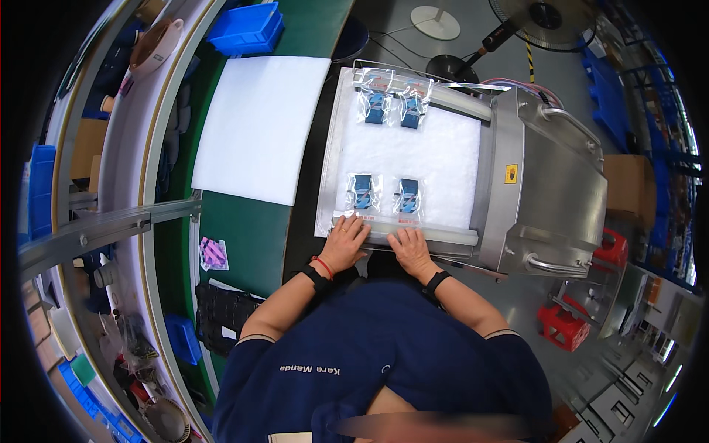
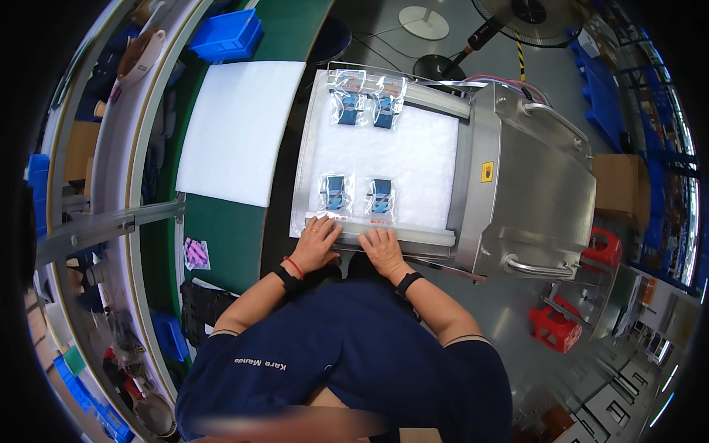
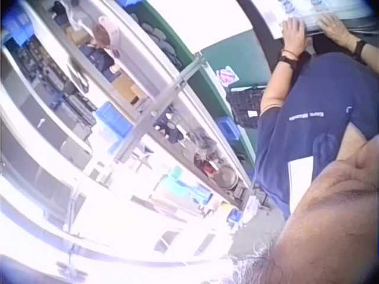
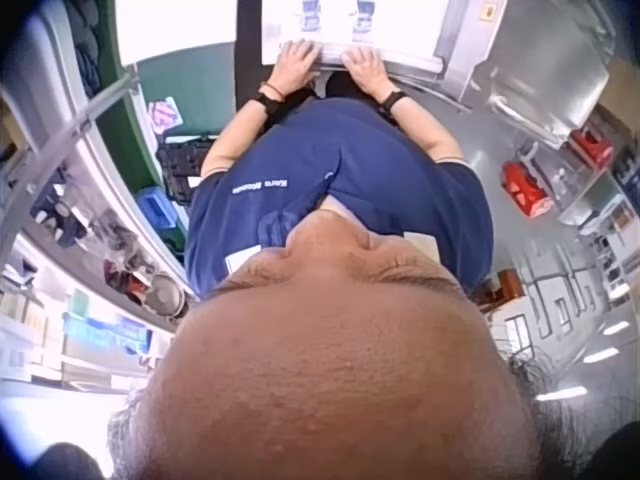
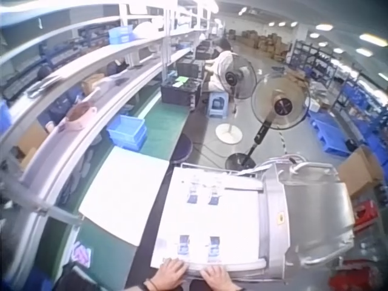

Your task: Packaging, vacuum sealing, and organizing electronic components at a manufacturing workstation.

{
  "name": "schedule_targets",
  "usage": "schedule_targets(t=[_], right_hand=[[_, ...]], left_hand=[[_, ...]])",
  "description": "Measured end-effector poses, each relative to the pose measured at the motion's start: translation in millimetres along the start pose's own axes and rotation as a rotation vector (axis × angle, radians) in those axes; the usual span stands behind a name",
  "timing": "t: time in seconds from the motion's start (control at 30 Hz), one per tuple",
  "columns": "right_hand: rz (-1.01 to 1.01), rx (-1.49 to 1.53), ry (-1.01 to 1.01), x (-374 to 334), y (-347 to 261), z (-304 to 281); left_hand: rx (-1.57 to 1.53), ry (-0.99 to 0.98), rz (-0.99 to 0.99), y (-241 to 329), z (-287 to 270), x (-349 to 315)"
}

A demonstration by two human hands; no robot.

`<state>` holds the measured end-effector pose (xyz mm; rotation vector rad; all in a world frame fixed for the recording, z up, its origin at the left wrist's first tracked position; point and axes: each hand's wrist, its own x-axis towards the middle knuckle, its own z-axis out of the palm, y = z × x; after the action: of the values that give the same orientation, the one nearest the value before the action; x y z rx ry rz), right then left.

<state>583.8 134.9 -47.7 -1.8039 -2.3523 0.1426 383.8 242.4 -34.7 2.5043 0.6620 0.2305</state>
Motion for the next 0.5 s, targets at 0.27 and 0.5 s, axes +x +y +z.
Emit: schedule_targets(t=[0.27,0.5], right_hand=[[0.116,0.320,-0.096,9,16,-10],[0.296,0.512,-0.105,31,36,-21]], left_hand=[[0.128,-0.098,-0.011,-1,9,5],[0.018,0.030,-0.031,7,-23,29]])
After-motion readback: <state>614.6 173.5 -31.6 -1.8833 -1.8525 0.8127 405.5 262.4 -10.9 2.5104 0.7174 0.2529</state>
